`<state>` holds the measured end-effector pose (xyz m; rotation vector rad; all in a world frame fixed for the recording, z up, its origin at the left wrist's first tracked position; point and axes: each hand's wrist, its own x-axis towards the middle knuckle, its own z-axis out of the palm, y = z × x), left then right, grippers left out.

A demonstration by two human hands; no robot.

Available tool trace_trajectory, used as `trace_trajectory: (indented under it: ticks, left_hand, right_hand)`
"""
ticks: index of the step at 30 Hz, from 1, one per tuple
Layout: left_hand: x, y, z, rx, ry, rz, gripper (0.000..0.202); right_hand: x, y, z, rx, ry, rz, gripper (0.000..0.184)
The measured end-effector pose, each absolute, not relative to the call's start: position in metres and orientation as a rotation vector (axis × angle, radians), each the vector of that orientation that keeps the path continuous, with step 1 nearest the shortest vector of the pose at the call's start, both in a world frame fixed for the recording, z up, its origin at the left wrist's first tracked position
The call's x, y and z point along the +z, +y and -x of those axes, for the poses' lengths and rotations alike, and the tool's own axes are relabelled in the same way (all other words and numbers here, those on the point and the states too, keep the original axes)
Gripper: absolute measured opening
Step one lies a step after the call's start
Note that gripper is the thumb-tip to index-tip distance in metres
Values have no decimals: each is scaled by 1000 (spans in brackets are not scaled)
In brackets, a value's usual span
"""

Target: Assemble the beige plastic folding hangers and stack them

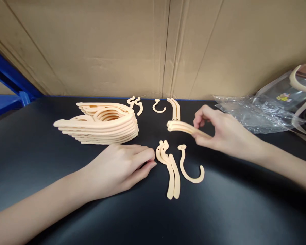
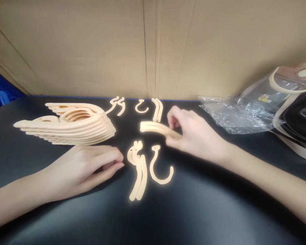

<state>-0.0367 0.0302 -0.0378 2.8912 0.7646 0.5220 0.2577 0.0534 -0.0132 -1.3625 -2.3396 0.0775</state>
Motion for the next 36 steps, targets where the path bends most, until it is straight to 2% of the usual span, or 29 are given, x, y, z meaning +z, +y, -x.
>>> trace_trajectory:
  ticks: [7, 12, 15, 20, 25, 29, 36]
  left_hand:
    - [-35, 31, 27, 454, 848, -2860, 23]
    - [-32, 29, 10, 399, 1208, -2774, 27]
    - [-33, 29, 1, 413, 1368, -2756, 27]
    - [-36, 32, 0, 465, 1435, -2717, 23]
    - [-36, 32, 1, 544, 1427, -2563, 11]
    - [-23, 35, -10, 419, 1524, -2529, 9]
    - [0, 47, -33, 222, 1570, -2537, 10]
  right_hand:
    - [-33, 44, -251, -157, -2455, 1286, 16]
    - [-35, 46, -254, -202, -2456, 1244, 15]
    - [-32, 44, -256, -244, -2520, 1056, 11]
    - [-30, 33, -252, -405, -2710, 682, 14]
    - [-29, 25, -250, -403, -2851, 615, 16]
    - [-23, 20, -251, -162, -2851, 657, 20]
    - [-10, 34, -264, 1046, -2356, 950, 9]
